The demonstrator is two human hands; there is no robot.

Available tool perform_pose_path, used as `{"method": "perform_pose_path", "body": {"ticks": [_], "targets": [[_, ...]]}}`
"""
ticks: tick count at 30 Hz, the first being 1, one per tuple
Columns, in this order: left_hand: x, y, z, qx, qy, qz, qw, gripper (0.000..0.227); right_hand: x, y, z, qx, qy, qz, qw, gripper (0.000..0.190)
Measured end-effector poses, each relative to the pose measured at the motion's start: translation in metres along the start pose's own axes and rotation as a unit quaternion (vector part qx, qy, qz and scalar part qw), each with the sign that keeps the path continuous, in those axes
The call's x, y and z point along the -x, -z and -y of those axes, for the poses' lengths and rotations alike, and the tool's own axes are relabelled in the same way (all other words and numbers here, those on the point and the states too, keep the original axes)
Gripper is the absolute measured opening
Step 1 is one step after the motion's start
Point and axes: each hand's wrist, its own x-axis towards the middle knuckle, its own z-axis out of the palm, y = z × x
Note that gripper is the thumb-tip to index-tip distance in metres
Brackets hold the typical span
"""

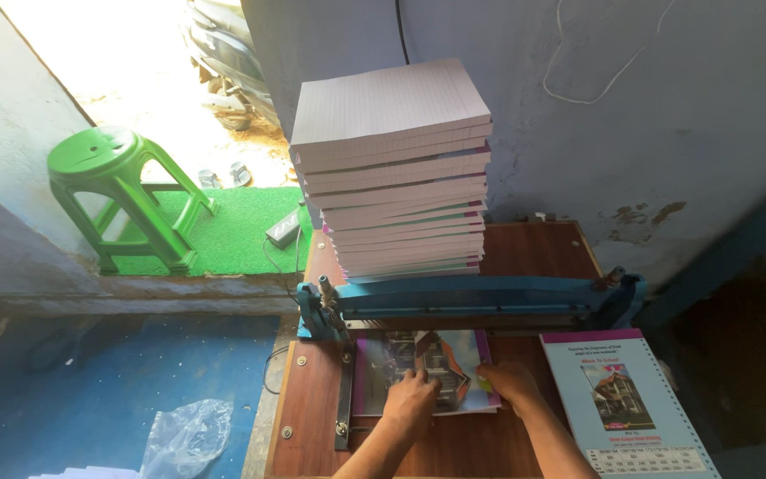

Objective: The person places lined paper sheets into a binding machine, aligns them, and operates the machine to bind the sheets. The person then removes the bound notebook and stacks it with others. The person also manually turns a pulley wheel on the machine.

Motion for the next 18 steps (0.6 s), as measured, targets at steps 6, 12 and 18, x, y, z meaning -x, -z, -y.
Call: {"method": "perform_pose_path", "body": {"ticks": [6, 12, 18], "targets": [[-0.002, -0.014, 0.008, -0.008, -0.018, -0.037, 0.999, 0.043, 0.017, 0.002, 0.005, -0.066, 0.012, 0.001, 0.998, 0.034], [0.002, -0.012, 0.009, 0.015, -0.023, -0.039, 0.999, 0.048, 0.019, 0.001, 0.002, -0.050, -0.020, 0.004, 0.999, 0.035], [0.001, -0.013, 0.009, 0.016, -0.024, -0.048, 0.998, 0.044, 0.010, 0.003, 0.000, -0.068, -0.034, 0.036, 0.996, 0.037]]}}
